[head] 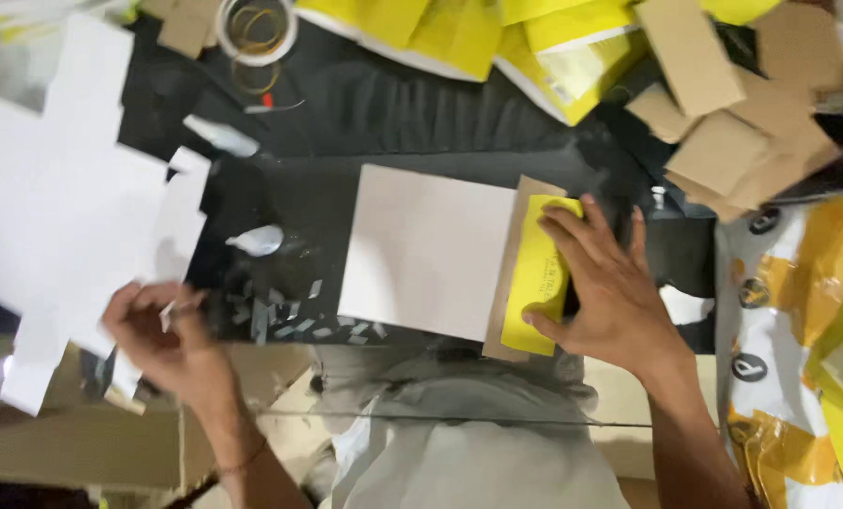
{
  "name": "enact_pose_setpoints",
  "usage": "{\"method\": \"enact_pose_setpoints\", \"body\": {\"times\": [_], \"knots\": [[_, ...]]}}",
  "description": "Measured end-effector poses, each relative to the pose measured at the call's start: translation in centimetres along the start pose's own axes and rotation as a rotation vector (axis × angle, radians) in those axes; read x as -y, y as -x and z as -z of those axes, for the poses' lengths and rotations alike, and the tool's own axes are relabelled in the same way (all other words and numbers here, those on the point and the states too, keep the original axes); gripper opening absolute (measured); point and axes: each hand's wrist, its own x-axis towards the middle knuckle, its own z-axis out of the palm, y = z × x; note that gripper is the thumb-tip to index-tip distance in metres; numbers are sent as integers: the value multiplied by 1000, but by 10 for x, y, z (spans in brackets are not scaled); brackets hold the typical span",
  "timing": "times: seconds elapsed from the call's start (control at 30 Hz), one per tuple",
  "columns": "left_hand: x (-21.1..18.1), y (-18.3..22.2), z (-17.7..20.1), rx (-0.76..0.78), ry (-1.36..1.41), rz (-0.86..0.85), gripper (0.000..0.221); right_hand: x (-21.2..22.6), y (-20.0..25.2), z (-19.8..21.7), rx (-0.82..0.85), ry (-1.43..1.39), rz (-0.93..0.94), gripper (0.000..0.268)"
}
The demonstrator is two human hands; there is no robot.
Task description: The person assembles product packaging by picking up yellow packets, applying glue from a tube to cardboard and paper bases, pressing the packets onto the prepared bases, and stacking the finished items into a pile.
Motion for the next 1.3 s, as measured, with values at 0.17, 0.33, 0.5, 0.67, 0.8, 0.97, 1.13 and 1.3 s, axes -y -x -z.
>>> {"method": "enact_pose_setpoints", "body": {"times": [0.17,0.33,0.5,0.67,0.8,0.97,1.13,1.3], "knots": [[-2,6,0,210,59,70,40,-8,5,-13,-166,48,27,91],[-9,3,-14,335,70,181,53,-3,4,-8,-223,56,72,79],[-2,-9,-34,310,-72,165,40,-1,4,-8,-228,50,56,76],[19,-9,-36,326,-33,293,14,-1,5,-6,-226,-38,68,70],[-6,-14,-46,380,156,408,17,-7,4,-11,-233,-26,75,75],[-20,-5,-64,531,526,419,10,-16,0,-11,-117,-82,83,77],[-42,-2,-77,759,430,362,20,-13,-6,-3,-93,-137,83,73],[-77,1,-94,1114,216,70,26,-11,3,-10,-162,-113,58,61]]}}
